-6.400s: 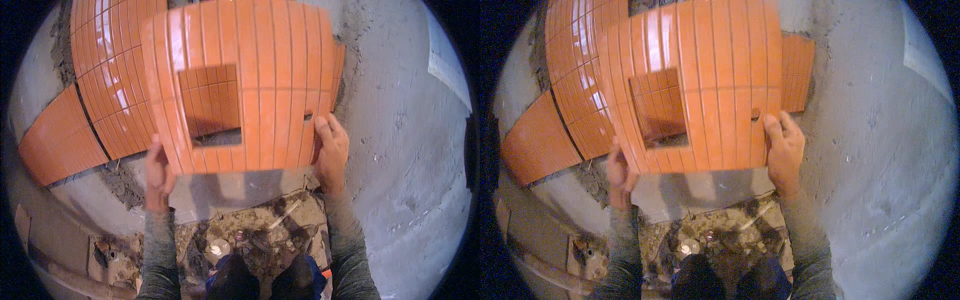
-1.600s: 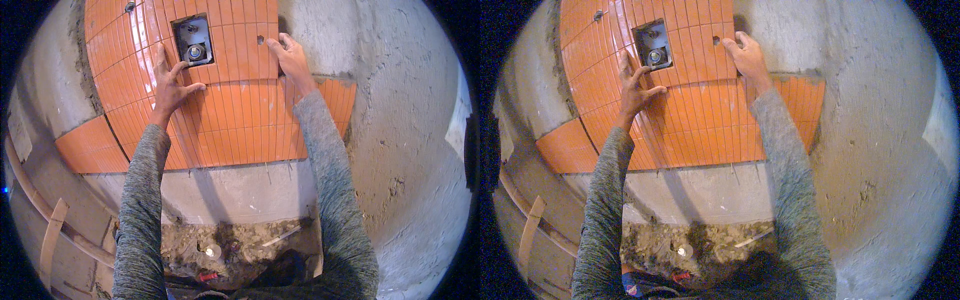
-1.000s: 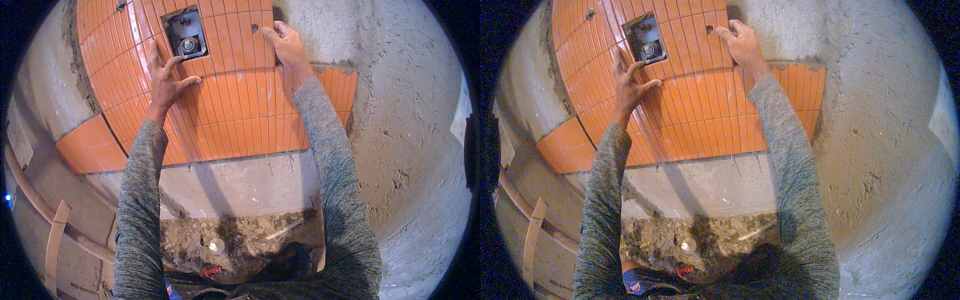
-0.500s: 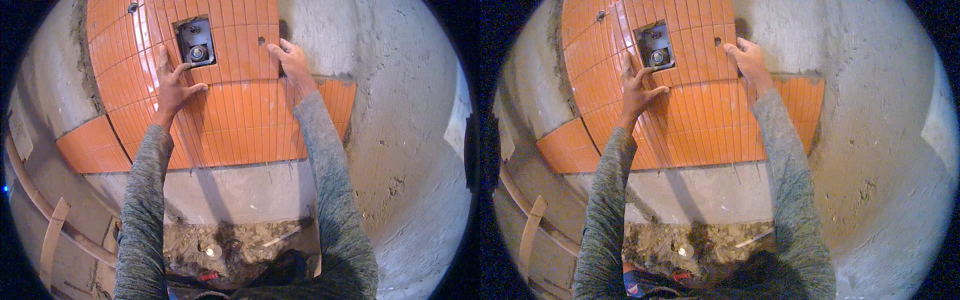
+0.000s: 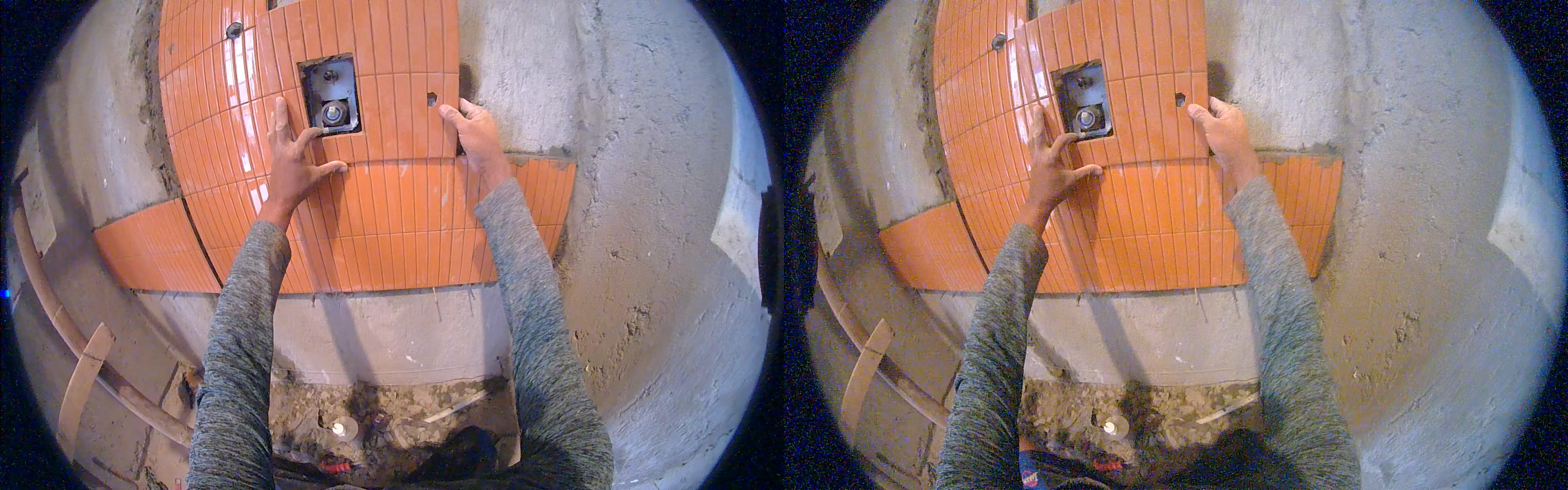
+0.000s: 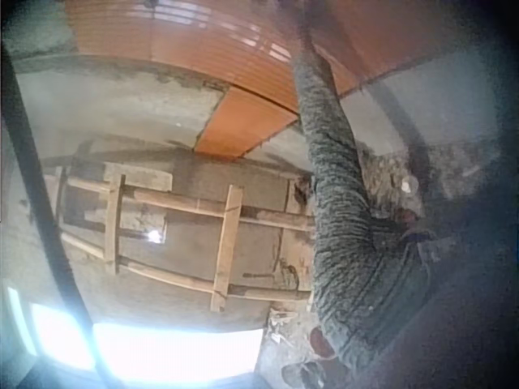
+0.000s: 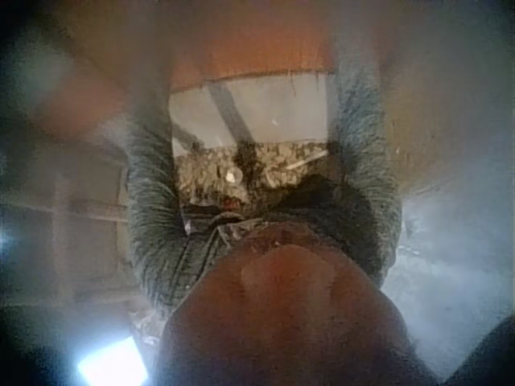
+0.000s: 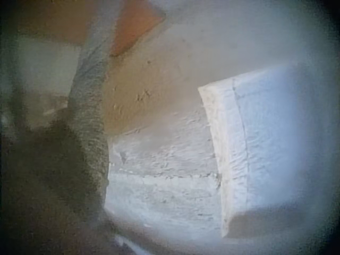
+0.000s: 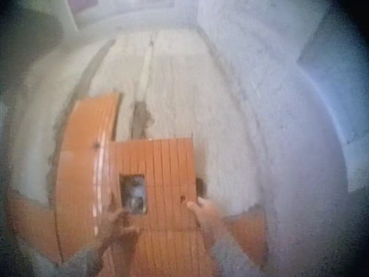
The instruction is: The person holds a pre-assembled panel of orange tiles with a central cutout and repeatedly positions it against a wall. They use a hammer to tap the tiles into place, adjusting the panel multiple times to align it with the existing tiling and a wall fixture.
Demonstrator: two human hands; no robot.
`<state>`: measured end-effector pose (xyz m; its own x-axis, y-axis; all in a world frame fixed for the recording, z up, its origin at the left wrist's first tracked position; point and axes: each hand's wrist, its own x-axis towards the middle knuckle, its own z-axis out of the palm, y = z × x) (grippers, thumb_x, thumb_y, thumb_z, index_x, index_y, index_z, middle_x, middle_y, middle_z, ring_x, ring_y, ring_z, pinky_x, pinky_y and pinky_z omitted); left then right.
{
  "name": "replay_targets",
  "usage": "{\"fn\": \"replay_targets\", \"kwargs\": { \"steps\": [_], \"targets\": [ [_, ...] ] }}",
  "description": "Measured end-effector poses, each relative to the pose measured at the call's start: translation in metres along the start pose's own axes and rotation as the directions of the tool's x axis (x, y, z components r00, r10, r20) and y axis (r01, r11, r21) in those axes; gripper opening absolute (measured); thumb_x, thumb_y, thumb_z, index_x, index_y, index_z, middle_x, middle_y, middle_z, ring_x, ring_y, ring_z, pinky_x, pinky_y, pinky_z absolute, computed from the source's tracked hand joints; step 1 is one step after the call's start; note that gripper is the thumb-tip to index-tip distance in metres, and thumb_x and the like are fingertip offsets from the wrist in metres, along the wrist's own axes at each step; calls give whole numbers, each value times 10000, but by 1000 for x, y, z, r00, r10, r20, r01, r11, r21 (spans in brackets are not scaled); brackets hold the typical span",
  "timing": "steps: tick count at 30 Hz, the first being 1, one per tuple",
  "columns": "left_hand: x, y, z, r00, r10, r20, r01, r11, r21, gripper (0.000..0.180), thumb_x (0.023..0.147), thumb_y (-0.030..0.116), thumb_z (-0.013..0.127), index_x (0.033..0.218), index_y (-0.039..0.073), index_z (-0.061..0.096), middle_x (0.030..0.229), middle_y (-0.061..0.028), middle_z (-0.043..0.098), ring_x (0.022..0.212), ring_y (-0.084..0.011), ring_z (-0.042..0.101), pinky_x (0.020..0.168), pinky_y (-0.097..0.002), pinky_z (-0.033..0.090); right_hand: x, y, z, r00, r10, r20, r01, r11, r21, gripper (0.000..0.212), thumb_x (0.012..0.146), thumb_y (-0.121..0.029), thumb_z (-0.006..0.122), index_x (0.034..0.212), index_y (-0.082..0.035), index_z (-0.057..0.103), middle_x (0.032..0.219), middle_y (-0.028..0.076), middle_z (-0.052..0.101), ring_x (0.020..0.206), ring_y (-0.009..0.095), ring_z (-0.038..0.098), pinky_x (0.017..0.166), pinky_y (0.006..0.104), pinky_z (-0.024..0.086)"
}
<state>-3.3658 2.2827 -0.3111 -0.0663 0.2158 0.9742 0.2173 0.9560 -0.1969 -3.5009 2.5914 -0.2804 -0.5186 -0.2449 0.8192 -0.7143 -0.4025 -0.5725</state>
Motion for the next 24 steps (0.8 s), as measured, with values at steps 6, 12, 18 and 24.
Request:
{"fn": "replay_targets", "kwargs": {
  "steps": [6, 12, 18, 24],
  "targets": [
    [0, 6, -1, 999, -29, 15, 29, 1000, -6, 648, 586, 454, 969, 1093, 148, 706, 1697, -274, 93, 1568, -461, 104, 1249, -517, 221, -3, -7, 7, 998, 57, -21, -56, 997, 46, 280, 1002, -192, 646, 1172, 22, 704, 1032, 60, 744, 881, 121, 683, 785, 290, 557],
    [-2, 2, -1, 1000, 4, 6, -4, 1000, -3, 650, 587, 444, 970, 1097, 140, 705, 1700, -268, 81, 1566, -460, 109, 1243, -532, 231, 2, 1, 10, 997, 59, -45, -57, 997, 51, 266, 996, -192, 646, 1123, 32, 714, 1024, 64, 743, 864, 124, 677, 772, 302, 548],
    [-1, 2, 3, 1000, 2, -8, -2, 1000, -17, 650, 573, 439, 973, 1074, 124, 706, 1706, -250, 72, 1566, -459, 99, 1237, -556, 243, 6, 3, 9, 997, 48, -56, -49, 999, -5, 260, 1039, -158, 587, 1193, 38, 662, 1121, 111, 728, 988, 166, 706, 842, 319, 586],
    [-2, 1, 0, 1000, 25, -17, -25, 1000, 0, 672, 596, 435, 971, 1141, 165, 686, 1700, -263, 100, 1562, -457, 133, 1235, -530, 247, 0, -7, 12, 993, 114, -26, -108, 979, 173, 271, 1032, -139, 597, 1212, 55, 654, 1172, 133, 718, 991, 177, 707, 871, 329, 586]
  ]
}}
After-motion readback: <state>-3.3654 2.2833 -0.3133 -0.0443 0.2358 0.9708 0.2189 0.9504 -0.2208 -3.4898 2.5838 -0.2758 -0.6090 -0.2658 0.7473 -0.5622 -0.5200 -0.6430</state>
